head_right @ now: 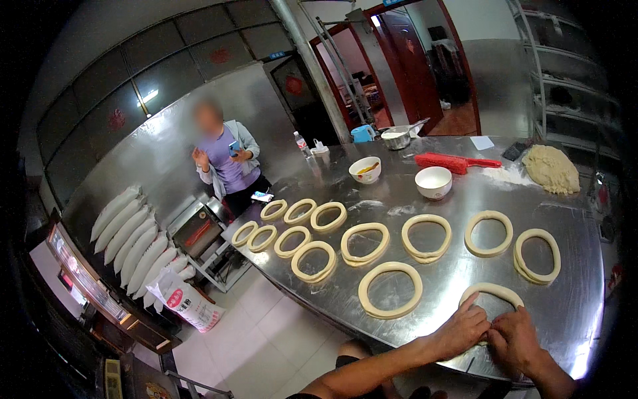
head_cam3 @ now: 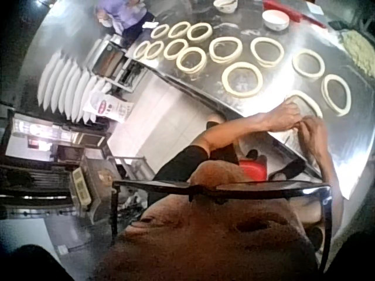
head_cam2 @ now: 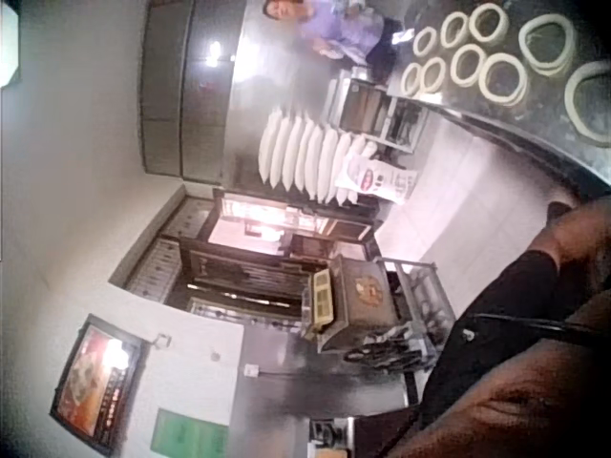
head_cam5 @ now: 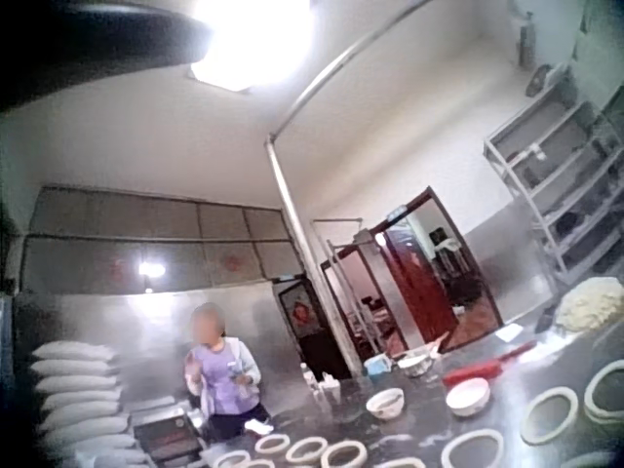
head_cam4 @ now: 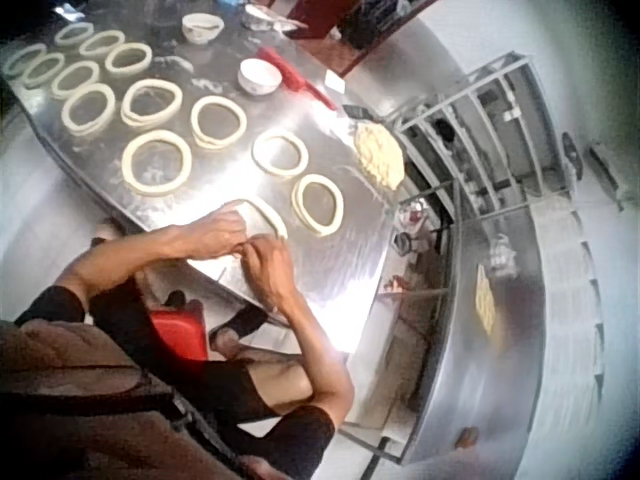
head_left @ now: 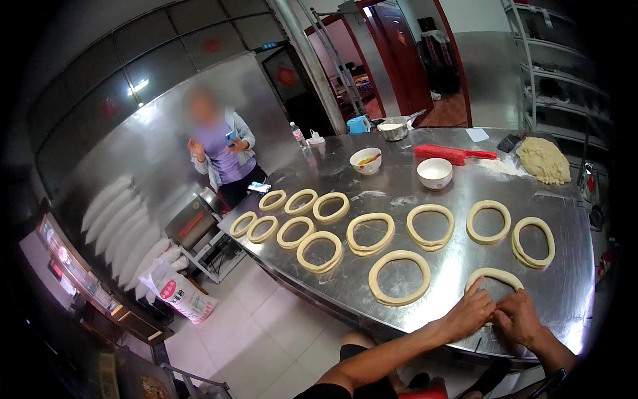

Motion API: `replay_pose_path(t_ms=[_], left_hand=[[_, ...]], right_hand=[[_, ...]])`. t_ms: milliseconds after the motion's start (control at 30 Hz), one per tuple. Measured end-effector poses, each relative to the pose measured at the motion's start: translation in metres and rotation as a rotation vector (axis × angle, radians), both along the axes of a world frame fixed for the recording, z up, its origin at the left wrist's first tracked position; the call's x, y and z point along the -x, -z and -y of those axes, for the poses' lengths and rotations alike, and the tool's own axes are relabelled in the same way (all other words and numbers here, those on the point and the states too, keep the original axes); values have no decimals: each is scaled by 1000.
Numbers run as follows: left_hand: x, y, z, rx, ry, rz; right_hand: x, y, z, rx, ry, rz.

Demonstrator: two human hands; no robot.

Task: The person shapes long strips of dough into circular rings by hand on a stainless steel table. They repeatedly pick up a strip, form it into a circle, and press the ends together to seal the ring, placing the finished rings in rows on the table.

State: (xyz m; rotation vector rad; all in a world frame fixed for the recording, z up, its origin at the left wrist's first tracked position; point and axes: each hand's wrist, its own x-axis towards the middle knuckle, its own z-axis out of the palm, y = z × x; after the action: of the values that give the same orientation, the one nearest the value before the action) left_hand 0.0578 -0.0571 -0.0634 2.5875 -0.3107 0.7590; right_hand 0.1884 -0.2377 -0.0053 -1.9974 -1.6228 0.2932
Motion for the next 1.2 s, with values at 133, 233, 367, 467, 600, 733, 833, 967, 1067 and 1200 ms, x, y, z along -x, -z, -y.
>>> replay_pose_path(t_ms=[133,233,367,467,600,733,833,967,1067,1200], left_hand=[[5,-12,0,64,2,7],[8,-16,-2,103,-6,-35],[12,-11,-4,123,5,-29],[16,-15,-5,110,-11,-62],[21,-11,-11,59,-79,-87],[-8,-11,-4,104,18,-56],[16,-19,-18,128,-68,-253],[17,-37,-9,46,-61,-116],[18,-42,-6,65,-98,-209],[17,-38,-5,70,-81,-194]], right_hand=[[1,3,5,-42,32,46],[2,5,6,-28,20,75],[8,3,3,9,-1,98],[14,1,0,34,18,76],[21,0,-5,-31,15,40],[11,-12,13,29,96,164],[8,16,-12,11,1,88],[6,14,-5,2,7,85],[6,18,0,-50,-13,81],[4,24,2,-64,-6,61]])
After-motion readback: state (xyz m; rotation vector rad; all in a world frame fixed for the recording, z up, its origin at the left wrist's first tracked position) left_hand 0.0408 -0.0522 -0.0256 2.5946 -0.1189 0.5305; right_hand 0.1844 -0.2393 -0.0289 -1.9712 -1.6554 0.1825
